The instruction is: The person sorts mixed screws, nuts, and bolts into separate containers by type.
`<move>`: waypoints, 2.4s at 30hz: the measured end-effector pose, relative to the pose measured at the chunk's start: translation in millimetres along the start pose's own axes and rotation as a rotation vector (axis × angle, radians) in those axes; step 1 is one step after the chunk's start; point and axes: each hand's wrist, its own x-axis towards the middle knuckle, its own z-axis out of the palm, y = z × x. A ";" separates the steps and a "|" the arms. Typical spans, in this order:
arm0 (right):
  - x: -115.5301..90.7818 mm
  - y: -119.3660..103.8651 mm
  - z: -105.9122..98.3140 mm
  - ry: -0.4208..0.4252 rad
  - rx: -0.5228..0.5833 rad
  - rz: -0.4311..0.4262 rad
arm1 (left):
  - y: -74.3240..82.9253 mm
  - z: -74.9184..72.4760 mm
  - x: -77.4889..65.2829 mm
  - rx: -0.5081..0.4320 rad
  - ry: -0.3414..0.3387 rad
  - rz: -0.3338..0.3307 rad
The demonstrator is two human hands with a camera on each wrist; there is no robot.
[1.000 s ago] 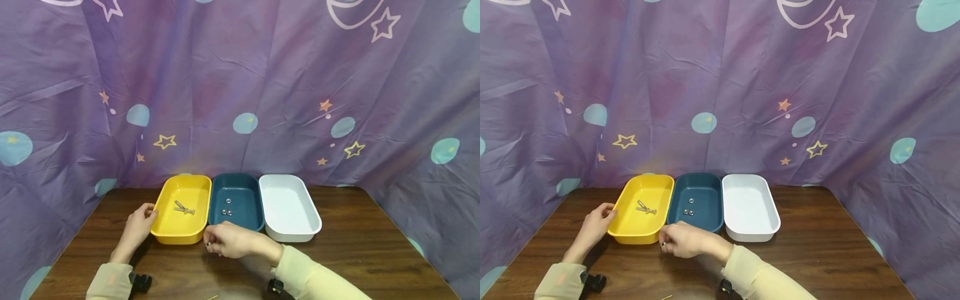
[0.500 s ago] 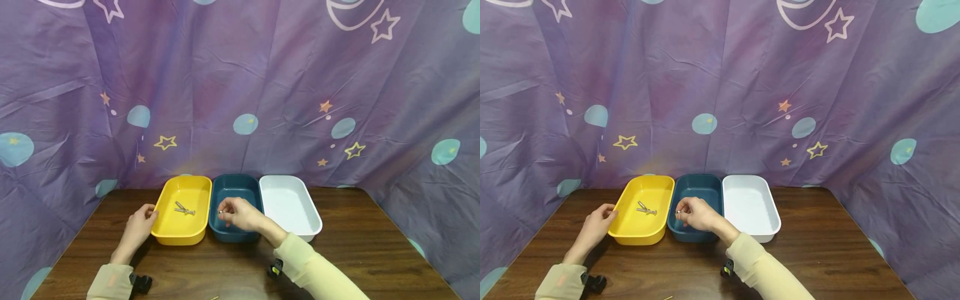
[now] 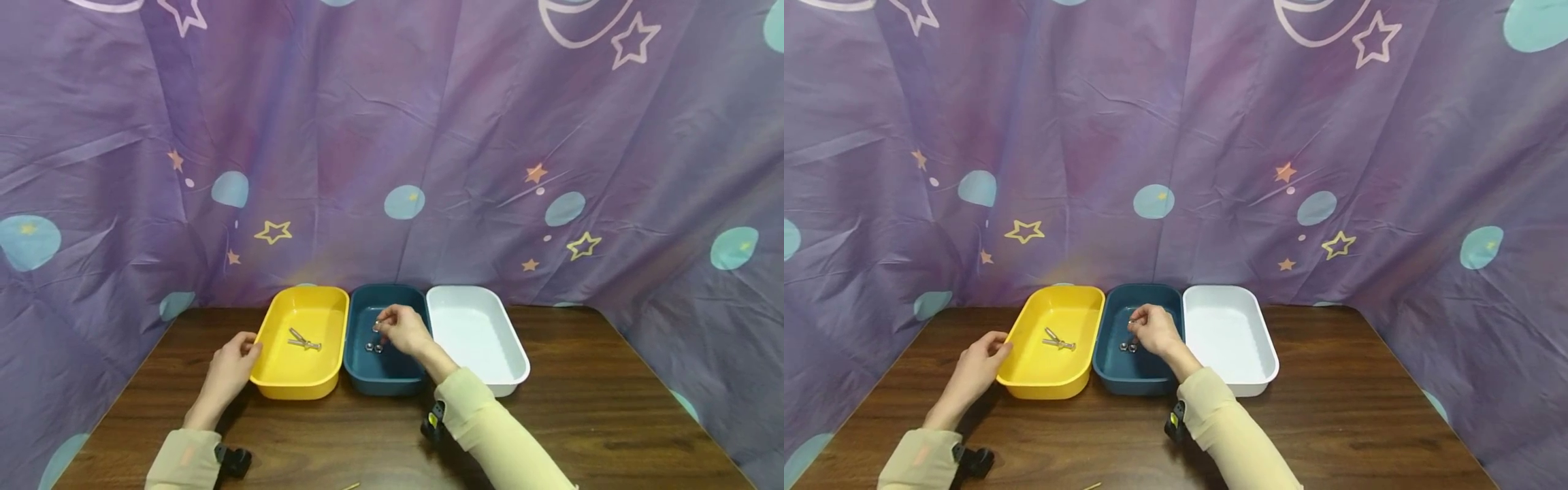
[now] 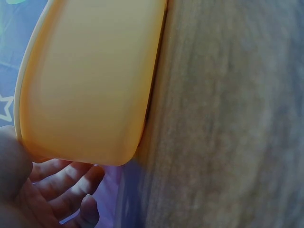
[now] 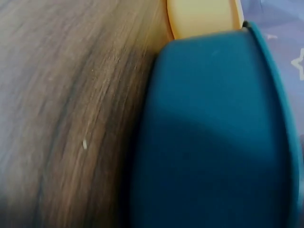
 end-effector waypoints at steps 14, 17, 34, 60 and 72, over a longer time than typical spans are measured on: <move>12.2 11.9 12.7 -0.002 0.277 0.143 | 0.5 -0.2 -0.9 0.002 0.011 -0.005; 11.6 12.1 11.8 0.000 0.274 0.150 | 0.9 -0.2 -0.8 0.001 0.007 -0.006; 3.7 0.7 12.0 0.014 0.268 0.113 | -0.1 -1.4 -1.7 0.000 -0.016 -0.026; -36.6 -15.0 -29.9 0.114 0.199 -0.101 | 4.0 -1.0 -1.7 -0.004 -0.004 0.006; -65.2 -1.8 -107.8 0.232 0.078 -0.118 | 1.4 -1.8 -2.4 0.013 0.003 0.037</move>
